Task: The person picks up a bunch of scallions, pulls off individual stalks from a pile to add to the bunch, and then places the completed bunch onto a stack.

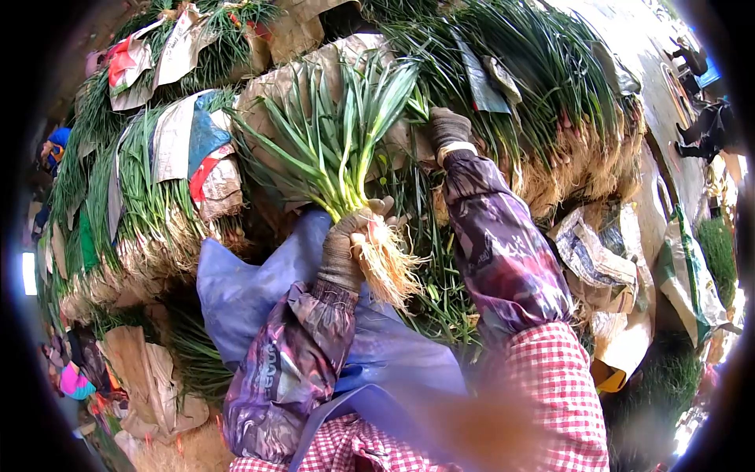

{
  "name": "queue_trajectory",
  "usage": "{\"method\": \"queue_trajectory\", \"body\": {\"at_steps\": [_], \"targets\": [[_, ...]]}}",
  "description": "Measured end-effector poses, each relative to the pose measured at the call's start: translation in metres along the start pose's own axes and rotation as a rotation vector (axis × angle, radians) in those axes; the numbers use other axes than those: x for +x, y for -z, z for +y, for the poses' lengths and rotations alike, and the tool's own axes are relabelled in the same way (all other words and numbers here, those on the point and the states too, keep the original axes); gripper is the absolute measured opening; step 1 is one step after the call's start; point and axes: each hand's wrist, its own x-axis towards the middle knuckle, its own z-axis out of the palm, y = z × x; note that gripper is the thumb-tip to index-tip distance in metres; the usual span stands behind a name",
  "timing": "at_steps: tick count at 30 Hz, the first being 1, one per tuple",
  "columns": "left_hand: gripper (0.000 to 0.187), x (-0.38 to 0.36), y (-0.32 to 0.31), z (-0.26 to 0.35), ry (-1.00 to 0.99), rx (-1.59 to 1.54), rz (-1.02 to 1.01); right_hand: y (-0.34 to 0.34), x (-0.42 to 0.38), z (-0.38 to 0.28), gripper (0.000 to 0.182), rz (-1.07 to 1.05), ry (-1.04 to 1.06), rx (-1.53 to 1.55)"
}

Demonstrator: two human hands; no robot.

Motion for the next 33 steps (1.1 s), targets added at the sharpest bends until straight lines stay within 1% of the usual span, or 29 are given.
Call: {"method": "queue_trajectory", "body": {"at_steps": [2,3,4,5,6,8,10,11,12,14,15,16,18,19,20,21,22,24,26,27,28,29,31,32,33], "targets": [[0.029,-0.001,-0.002,0.001,-0.017,0.037,0.019,-0.011,0.011,0.003,0.020,-0.054,0.055,-0.070],[0.029,0.001,0.001,0.000,-0.011,0.037,0.036,-0.024,0.005,0.003,0.022,0.107,0.013,-0.111],[0.029,0.003,0.005,-0.002,-0.002,0.035,0.053,-0.022,-0.013,-0.002,0.024,0.071,-0.027,-0.052],[0.031,0.008,0.015,-0.005,0.025,0.118,0.046,-0.012,-0.035,-0.009,0.024,-0.031,-0.073,0.195],[0.030,0.008,0.013,-0.006,0.038,0.130,0.080,-0.005,-0.059,-0.016,0.025,-0.132,-0.124,0.440],[0.025,0.012,0.016,-0.007,0.133,0.099,0.021,-0.014,-0.110,-0.031,0.025,0.122,0.070,0.436],[0.021,0.013,0.022,-0.012,0.168,0.035,-0.013,-0.010,-0.132,-0.043,0.024,0.159,0.201,0.316],[0.019,0.012,0.022,-0.012,0.181,0.004,-0.031,-0.004,-0.136,-0.048,0.020,0.162,0.211,0.317],[0.018,0.010,0.023,-0.012,0.159,0.037,0.000,-0.007,-0.136,-0.048,0.019,0.251,0.173,0.409],[0.016,-0.002,-0.004,-0.006,0.117,0.099,0.048,-0.023,-0.128,-0.040,0.017,0.438,0.093,0.580],[0.016,-0.004,-0.005,-0.004,0.163,0.023,-0.038,-0.031,-0.110,-0.022,0.017,0.291,-0.174,1.019],[0.016,-0.006,-0.001,-0.004,0.194,-0.062,-0.139,-0.024,-0.099,-0.004,0.016,0.340,-0.329,1.545],[0.020,-0.008,0.005,0.000,0.182,-0.078,-0.112,-0.022,-0.117,0.029,0.013,0.242,-0.387,1.517],[0.021,-0.009,0.000,0.003,0.217,-0.151,-0.168,-0.071,-0.117,0.066,0.013,0.134,-0.072,1.112],[0.022,-0.012,-0.003,0.003,0.250,-0.231,-0.215,-0.079,-0.132,0.073,0.015,-0.155,-0.060,0.817],[0.022,-0.011,-0.003,0.002,0.205,-0.279,-0.282,-0.086,-0.147,0.080,0.020,-0.420,0.040,0.496],[0.023,-0.010,-0.002,0.001,0.182,-0.265,-0.287,-0.049,-0.176,0.065,0.027,-0.844,-0.143,0.283],[0.023,-0.009,-0.001,0.002,0.129,-0.232,-0.300,-0.070,-0.210,0.077,0.035,-1.040,0.311,-0.307],[0.024,-0.008,0.002,0.000,0.157,-0.261,-0.284,-0.027,-0.204,0.047,0.041,-1.206,0.286,-0.206],[0.025,-0.006,0.003,0.000,0.165,-0.271,-0.281,-0.002,-0.196,0.027,0.044,-0.944,0.178,-0.123],[0.025,-0.006,0.003,0.002,0.170,-0.280,-0.276,-0.020,-0.182,0.032,0.046,-0.571,0.209,0.164],[0.024,-0.009,0.001,0.003,0.180,-0.270,-0.282,-0.021,-0.170,0.020,0.044,-0.257,0.114,0.440],[0.021,-0.012,-0.008,0.005,0.208,-0.250,-0.303,-0.018,-0.141,-0.007,0.041,0.203,0.220,0.520],[0.021,-0.012,-0.011,0.006,0.215,-0.244,-0.314,-0.018,-0.132,-0.019,0.029,0.391,0.342,0.563],[0.021,-0.012,-0.013,0.006,0.217,-0.238,-0.322,-0.020,-0.122,-0.025,0.020,0.357,0.429,0.451]]}}
